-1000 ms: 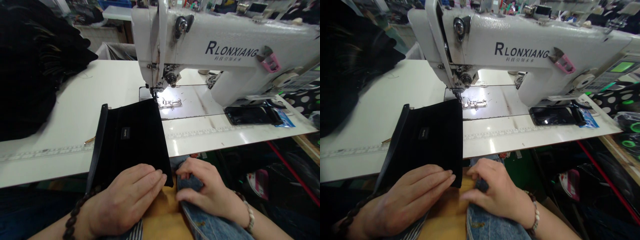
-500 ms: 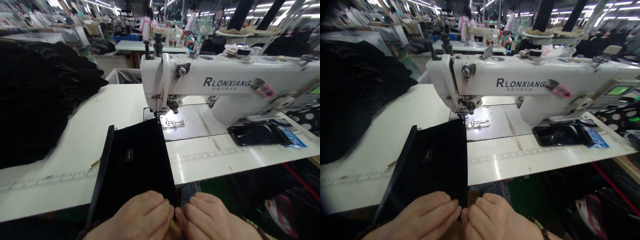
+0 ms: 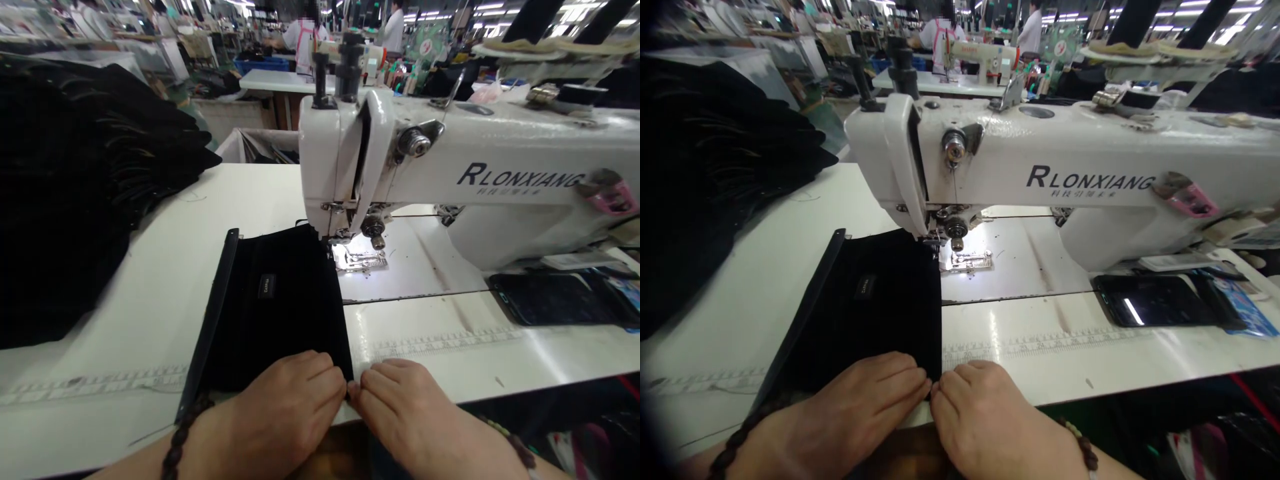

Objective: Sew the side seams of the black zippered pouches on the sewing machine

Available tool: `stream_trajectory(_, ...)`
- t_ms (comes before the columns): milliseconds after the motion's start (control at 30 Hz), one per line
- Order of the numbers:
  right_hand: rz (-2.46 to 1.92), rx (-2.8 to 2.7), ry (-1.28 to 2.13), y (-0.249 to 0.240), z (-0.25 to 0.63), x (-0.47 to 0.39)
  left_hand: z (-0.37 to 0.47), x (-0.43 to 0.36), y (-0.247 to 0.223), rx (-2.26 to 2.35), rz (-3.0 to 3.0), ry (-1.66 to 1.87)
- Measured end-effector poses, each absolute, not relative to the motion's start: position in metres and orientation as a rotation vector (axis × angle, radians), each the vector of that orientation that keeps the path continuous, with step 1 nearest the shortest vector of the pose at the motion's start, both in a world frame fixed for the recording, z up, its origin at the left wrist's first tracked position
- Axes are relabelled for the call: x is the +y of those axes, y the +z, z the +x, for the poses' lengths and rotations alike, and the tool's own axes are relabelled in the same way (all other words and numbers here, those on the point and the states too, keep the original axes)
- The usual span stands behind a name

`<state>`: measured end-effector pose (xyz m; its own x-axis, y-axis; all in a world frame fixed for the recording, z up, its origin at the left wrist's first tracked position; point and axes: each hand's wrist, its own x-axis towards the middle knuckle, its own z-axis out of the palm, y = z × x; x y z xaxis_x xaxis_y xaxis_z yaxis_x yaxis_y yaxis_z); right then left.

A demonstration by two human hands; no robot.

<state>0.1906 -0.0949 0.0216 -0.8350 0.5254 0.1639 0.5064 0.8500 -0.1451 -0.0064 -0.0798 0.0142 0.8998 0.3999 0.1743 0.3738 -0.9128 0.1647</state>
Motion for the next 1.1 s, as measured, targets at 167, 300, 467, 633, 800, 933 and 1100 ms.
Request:
stream_trajectory(167,-0.800,-2.865,0.239,0.023,0.187,-0.074,-0.007,-0.060,0.015,0.592,2.968,0.453)
stream_trajectory(300,-0.799,-2.892,0.280,0.019,0.185,-0.060,-0.010,-0.044,0.016,0.563,2.970,0.579)
stream_trajectory(467,-0.808,-2.929,0.151,0.012,0.184,-0.048,-0.012,-0.026,0.012,0.567,3.029,0.715)
stream_trajectory(633,-0.840,-2.987,0.058,0.015,0.181,-0.033,-0.012,-0.011,0.009,0.551,3.083,0.717)
stream_trajectory(800,-0.879,-2.979,-0.056,0.014,0.179,-0.017,-0.012,0.007,0.009,0.562,3.118,0.758)
stream_trajectory(933,-0.990,-2.918,-0.223,0.003,0.180,-0.007,-0.014,0.021,0.004,0.584,3.170,0.739)
stream_trajectory(1100,-1.040,-2.856,-0.264,-0.005,0.180,0.003,-0.015,0.039,0.001,0.607,3.195,0.705)
